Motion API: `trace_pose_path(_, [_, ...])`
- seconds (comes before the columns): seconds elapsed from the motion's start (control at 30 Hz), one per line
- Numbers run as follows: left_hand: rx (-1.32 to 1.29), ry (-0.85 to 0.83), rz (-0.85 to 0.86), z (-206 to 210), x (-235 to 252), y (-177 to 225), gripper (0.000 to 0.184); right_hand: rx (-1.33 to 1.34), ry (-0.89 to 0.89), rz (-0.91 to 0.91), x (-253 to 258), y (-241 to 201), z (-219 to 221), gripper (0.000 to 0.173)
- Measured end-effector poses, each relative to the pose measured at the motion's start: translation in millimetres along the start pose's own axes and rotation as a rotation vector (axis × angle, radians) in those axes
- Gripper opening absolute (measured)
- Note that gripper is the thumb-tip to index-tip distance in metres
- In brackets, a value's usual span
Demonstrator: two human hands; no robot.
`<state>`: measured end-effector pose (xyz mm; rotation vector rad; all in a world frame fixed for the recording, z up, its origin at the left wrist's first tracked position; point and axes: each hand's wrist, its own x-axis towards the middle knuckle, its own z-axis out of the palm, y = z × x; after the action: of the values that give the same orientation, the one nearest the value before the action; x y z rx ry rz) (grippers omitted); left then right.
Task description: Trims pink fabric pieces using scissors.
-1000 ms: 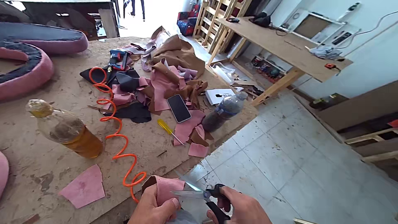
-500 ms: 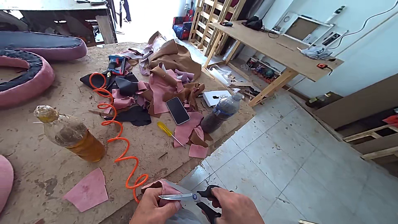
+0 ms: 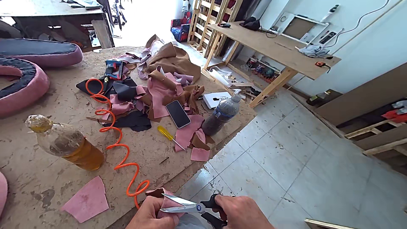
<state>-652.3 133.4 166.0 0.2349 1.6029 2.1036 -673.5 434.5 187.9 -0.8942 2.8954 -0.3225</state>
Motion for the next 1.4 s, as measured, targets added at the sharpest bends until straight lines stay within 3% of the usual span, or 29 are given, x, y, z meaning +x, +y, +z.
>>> trace_pose_path(0.1, [-0.006,-0.008,-0.021,-1,1,1,0.017,-0.046,-0.001,-0.024,1,3,-1,0.033])
trace_pose_path(0.27, [0.024,-0.003,0.05,0,4,1,0.008,-0.103,0.084,-0.072,4,11,-3,0.023])
trace_pose_path(0.4, [0.044,-0.026,0.054,2,9,7,0.021,-0.105,0.036,-0.053,3,16,-12,0.034])
trace_pose_path(0.57, [0.105,-0.038,0.086,4,14,12,0.009,-0.147,0.088,-0.09,3,23,-16,0.026])
trace_pose_path(0.73, [0.109,-0.111,0.132,4,17,13,0.019,-0.134,0.044,-0.078,1,25,-21,0.037])
trace_pose_path(0.87, [0.133,-0.092,0.137,7,16,12,0.008,-0.188,0.122,-0.135,-1,29,-21,0.027])
trace_pose_path(1.0, [0.15,-0.105,0.193,6,16,11,0.013,-0.174,0.076,-0.129,-1,27,-29,0.036])
trace_pose_path(1.13, [0.165,-0.091,0.203,7,12,13,0.009,-0.22,0.157,-0.182,1,30,-29,0.026])
trace_pose_path(1.3, [0.156,-0.108,0.24,7,9,13,0.017,-0.253,0.127,-0.193,4,27,-39,0.034])
trace_pose_path(1.4, [0.166,-0.095,0.243,7,8,13,0.011,-0.285,0.176,-0.236,6,30,-39,0.025])
